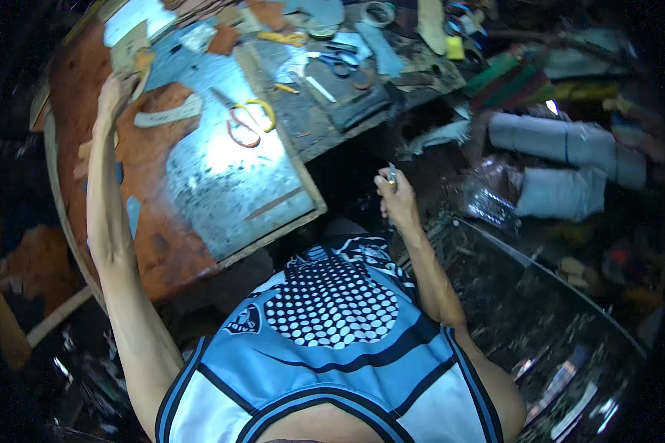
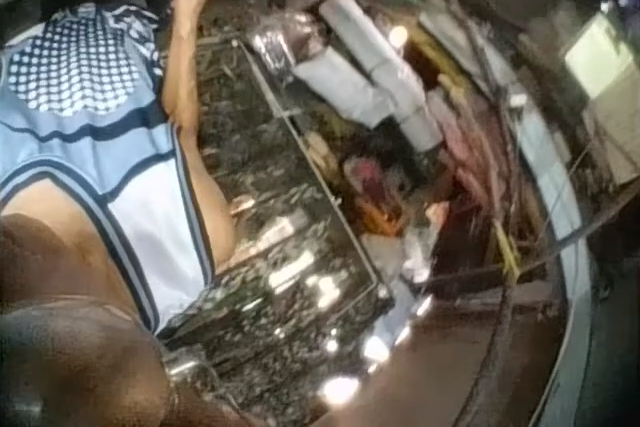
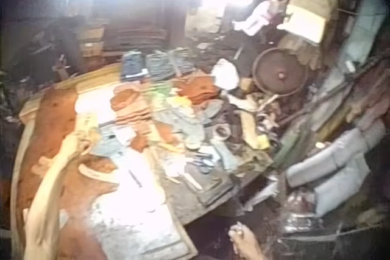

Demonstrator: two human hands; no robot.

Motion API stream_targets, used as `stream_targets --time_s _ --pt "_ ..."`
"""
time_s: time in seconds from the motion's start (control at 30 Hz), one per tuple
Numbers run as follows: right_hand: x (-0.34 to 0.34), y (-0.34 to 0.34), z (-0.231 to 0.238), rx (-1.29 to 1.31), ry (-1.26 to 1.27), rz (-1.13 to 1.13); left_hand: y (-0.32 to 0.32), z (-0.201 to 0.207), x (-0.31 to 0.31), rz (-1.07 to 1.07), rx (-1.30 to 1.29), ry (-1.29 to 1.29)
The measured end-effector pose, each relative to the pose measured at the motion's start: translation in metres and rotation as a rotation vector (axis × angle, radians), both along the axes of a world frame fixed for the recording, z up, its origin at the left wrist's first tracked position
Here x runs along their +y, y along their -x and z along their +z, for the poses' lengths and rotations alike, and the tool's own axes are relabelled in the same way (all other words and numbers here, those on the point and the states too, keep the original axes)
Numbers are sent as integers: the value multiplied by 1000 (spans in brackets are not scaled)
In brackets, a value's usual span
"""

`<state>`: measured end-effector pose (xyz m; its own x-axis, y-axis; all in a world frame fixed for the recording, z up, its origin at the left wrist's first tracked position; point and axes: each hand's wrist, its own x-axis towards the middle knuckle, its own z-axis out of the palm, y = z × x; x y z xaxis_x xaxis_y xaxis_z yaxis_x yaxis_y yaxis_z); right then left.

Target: Cutting and marking leather patterns for shoe manufacturing on a workshop table.

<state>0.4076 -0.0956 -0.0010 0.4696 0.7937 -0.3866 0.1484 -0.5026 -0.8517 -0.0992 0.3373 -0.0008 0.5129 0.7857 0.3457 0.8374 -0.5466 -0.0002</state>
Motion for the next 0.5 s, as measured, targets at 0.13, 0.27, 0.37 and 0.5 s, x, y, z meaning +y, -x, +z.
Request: stream_targets --time_s 0.13,0.27,0.37,0.5 --pt "3 -44 -3 -460 -150 104 -87 -15 -7 4 -285 279" --pt "57 -56 6 -813 -347 360 -55 -35 -10 -41 -278 345" --pt "86 -81 5 -964 -326 338 -94 -24 -17 253 18 -188" --pt "96 -82 0 -1125 -219 334 -146 -53 -70 67 -305 -316"
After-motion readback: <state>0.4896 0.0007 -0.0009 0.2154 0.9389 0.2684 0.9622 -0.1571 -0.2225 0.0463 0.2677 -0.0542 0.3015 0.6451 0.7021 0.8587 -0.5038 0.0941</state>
